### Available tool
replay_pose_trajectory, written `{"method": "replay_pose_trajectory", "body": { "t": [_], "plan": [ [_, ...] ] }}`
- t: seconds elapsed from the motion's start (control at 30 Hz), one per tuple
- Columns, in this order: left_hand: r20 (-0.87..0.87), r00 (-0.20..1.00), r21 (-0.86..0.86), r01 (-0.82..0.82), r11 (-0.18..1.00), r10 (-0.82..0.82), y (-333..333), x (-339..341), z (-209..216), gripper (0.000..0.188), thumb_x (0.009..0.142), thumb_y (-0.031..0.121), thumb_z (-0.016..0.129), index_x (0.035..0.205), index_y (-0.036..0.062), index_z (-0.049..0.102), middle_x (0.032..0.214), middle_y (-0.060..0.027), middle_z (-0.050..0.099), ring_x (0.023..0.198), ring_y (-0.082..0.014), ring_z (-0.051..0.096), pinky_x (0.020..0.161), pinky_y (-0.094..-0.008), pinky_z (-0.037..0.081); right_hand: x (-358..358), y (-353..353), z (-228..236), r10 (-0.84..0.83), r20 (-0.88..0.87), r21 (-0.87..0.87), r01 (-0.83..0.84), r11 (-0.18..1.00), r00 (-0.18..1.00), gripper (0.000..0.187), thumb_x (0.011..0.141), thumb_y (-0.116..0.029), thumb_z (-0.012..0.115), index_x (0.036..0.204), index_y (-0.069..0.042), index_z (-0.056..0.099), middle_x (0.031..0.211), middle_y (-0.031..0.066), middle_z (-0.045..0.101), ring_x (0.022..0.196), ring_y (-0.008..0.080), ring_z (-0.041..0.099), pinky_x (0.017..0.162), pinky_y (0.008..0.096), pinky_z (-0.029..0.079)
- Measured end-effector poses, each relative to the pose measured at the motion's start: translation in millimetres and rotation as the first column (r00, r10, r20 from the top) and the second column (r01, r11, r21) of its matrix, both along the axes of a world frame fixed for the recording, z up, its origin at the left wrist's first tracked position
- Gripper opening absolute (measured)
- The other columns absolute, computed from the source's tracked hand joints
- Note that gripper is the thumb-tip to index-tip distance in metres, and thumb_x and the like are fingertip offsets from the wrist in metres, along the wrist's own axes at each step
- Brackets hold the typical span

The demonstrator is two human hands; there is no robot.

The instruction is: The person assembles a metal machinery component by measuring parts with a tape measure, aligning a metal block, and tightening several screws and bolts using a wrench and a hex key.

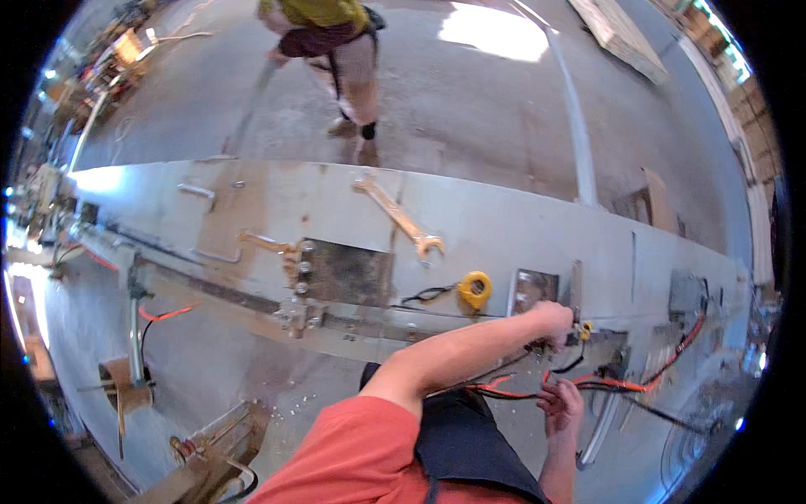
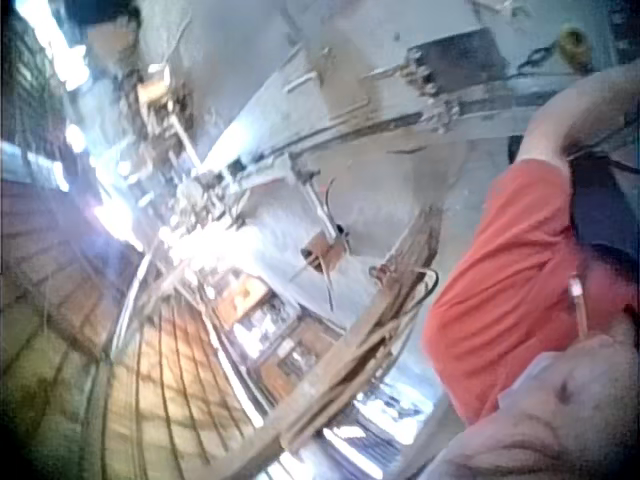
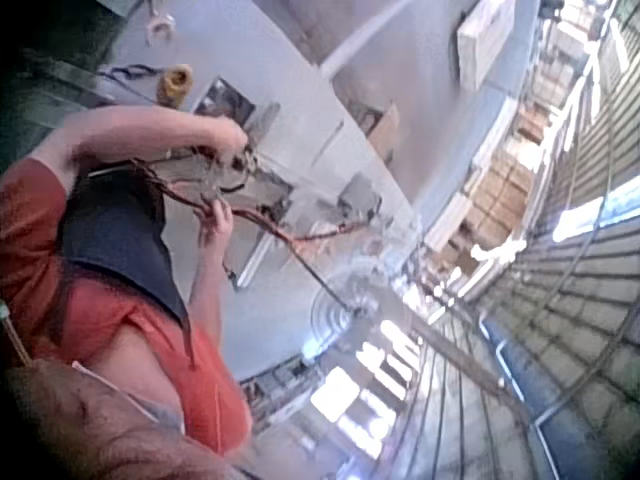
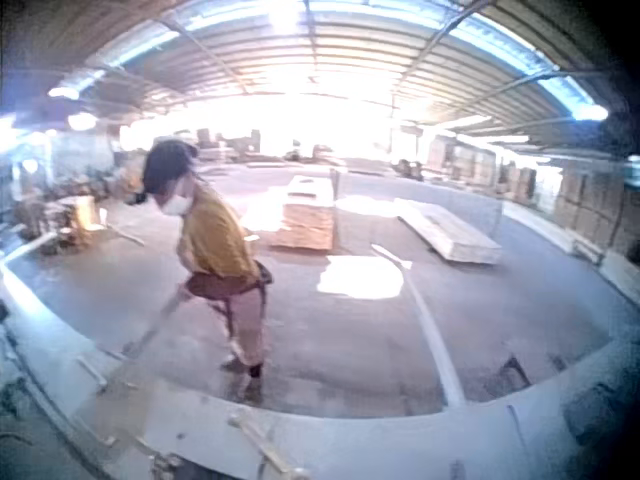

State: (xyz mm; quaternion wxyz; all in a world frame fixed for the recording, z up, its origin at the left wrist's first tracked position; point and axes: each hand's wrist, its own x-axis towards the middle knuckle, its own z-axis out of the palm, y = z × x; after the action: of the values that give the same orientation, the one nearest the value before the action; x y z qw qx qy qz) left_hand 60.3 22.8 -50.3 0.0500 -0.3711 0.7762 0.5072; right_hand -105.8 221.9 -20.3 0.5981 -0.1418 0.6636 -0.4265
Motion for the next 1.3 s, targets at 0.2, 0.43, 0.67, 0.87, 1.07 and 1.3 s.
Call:
{"method": "replay_pose_trajectory", "body": {
  "t": [0.2, 0.43, 0.67, 0.87, 1.07, 1.3],
  "plan": [
    [-0.013, 0.998, 0.076, 0.057, 0.995, -0.057, -1.9, -7.2, -21.0, 0.041, 0.066, 0.025, 0.079, 0.100, 0.0027, 0.076, 0.098, -0.0182, 0.075, 0.091, -0.0345, 0.073, 0.078, -0.0451, 0.059, 10.4, 28.5, -24.1, 0.048, 0.080, 0.039, -0.051, 0.998, 0.996, 0.026, 0.093, -0.014, 0.067, 0.115, 0.000, 0.061, 0.101, 0.0233, 0.072, 0.082, 0.0305, 0.073, 0.068, 0.0389, 0.061],
    [0.146, 0.977, 0.005, 0.159, 0.987, -0.158, -5.3, -6.5, -1.3, 0.036, 0.069, 0.022, 0.075, 0.097, 0.0009, 0.075, 0.097, -0.0169, 0.075, 0.093, -0.0315, 0.073, 0.078, -0.0430, 0.059, 7.0, 22.0, -17.4, 0.091, -0.037, 0.098, -0.087, 0.991, 0.995, 0.039, 0.095, -0.018, 0.067, 0.123, 0.007, 0.058, 0.106, 0.0196, 0.071, 0.090, 0.0259, 0.072, 0.076, 0.0354, 0.059],
    [0.152, 0.982, -0.080, 0.126, 0.989, -0.113, -9.4, -7.7, -13.3, 0.041, 0.064, 0.030, 0.081, 0.094, 0.0015, 0.076, 0.094, -0.0151, 0.075, 0.090, -0.0278, 0.073, 0.077, -0.0408, 0.060, 19.8, 12.8, -10.3, 0.079, -0.138, -0.025, -0.084, 0.996, 0.987, 0.033, 0.094, -0.014, 0.066, 0.119, 0.006, 0.060, 0.103, 0.0189, 0.072, 0.085, 0.0245, 0.072, 0.070, 0.0350, 0.060],
    [0.059, 0.994, -0.136, 0.101, 0.986, -0.093, 2.3, -11.0, -17.0, 0.044, 0.067, 0.030, 0.082, 0.099, 0.0004, 0.075, 0.097, -0.0179, 0.075, 0.094, -0.0331, 0.072, 0.079, -0.0437, 0.059, 26.1, 8.1, -33.0, 0.054, -0.164, -0.110, -0.072, 0.991, 0.985, 0.042, 0.095, -0.023, 0.068, 0.129, 0.001, 0.056, 0.112, 0.0133, 0.067, 0.094, 0.0207, 0.068, 0.075, 0.0350, 0.058],
    [0.033, 0.998, -0.085, 0.059, 0.995, -0.057, 5.8, -5.6, -3.8, 0.050, 0.061, 0.030, 0.088, 0.101, 0.0010, 0.075, 0.097, -0.0178, 0.074, 0.094, -0.0329, 0.072, 0.079, -0.0424, 0.057, 30.0, -20.1, -71.8, -0.081, 0.181, -0.297, 0.133, 0.945, 0.980, 0.038, 0.099, -0.025, 0.065, 0.132, -0.009, 0.054, 0.117, 0.0034, 0.064, 0.101, 0.0183, 0.063, 0.090, 0.0347, 0.052],
    [0.041, 0.992, -0.096, 0.127, 0.987, -0.123, 0.0, -19.3, -12.0, 0.055, 0.059, 0.026, 0.092, 0.103, -0.0026, 0.075, 0.101, -0.0184, 0.074, 0.095, -0.0321, 0.071, 0.081, -0.0423, 0.056, 41.2, -22.4, -53.4, 0.019, 0.013, -0.286, -0.014, 0.958, 1.000, 0.035, 0.098, -0.024, 0.066, 0.127, -0.008, 0.054, 0.107, 0.0027, 0.065, 0.088, 0.0168, 0.065, 0.081, 0.0323, 0.053]
  ]
}}
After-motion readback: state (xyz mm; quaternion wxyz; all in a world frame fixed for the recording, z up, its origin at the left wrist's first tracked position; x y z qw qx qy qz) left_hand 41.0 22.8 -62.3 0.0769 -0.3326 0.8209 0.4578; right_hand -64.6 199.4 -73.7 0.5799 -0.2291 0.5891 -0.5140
